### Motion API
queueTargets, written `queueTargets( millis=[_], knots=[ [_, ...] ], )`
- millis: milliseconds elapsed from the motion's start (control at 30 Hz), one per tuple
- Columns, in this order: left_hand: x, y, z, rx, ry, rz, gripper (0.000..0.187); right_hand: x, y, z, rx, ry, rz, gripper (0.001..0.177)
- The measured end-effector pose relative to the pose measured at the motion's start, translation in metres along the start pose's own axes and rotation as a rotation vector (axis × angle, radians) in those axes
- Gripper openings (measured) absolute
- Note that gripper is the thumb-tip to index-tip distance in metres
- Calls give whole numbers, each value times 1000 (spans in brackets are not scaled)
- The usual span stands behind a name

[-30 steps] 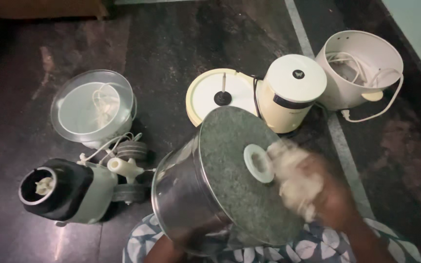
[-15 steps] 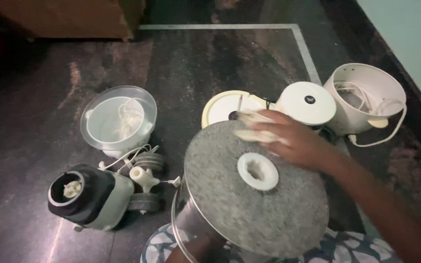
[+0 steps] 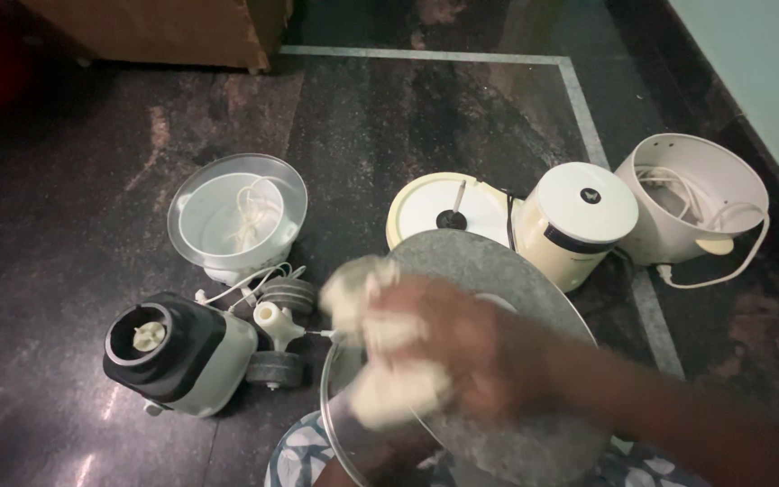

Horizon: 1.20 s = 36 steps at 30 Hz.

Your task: The person sits on the floor and wipes the inside and outside of a metal appliance bowl with a white cloth. They also handle a white plastic component and a lid, cleaning them with the same cloth.

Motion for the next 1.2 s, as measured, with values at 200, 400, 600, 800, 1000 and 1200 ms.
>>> queueTargets(
  millis=[200,400,600,800,1000,1200],
  knots=[
    [1,3,3,15,18,8,20,59,25,-95,148,-581,-45,51],
    [2,11,5,35,-1,-21,19,163,15,-65,54,-756,-39,53],
    [-35,17,16,52,-19,-18,18,211,-33,-57,-179,-971,-388,42],
    [-102,43,39,58,10,-22,17,278,-121,-92,-533,-1276,-740,40],
    [-157,68,90,75,144,-20,16,311,-167,-124,-794,-1174,-1095,37],
    [-172,60,146,119,421,9,15,315,-172,-127,-853,-1494,-963,45]
  ],
)
Point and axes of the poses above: each hand's wrist, its own x-axis away from the middle knuckle, its own y-axis out of the back of the hand, z = x × y, the point moved 1 cm from there along -x, towards the middle knuckle, and after that the axes turned 11 degrees about z, right-handed, at the moved point
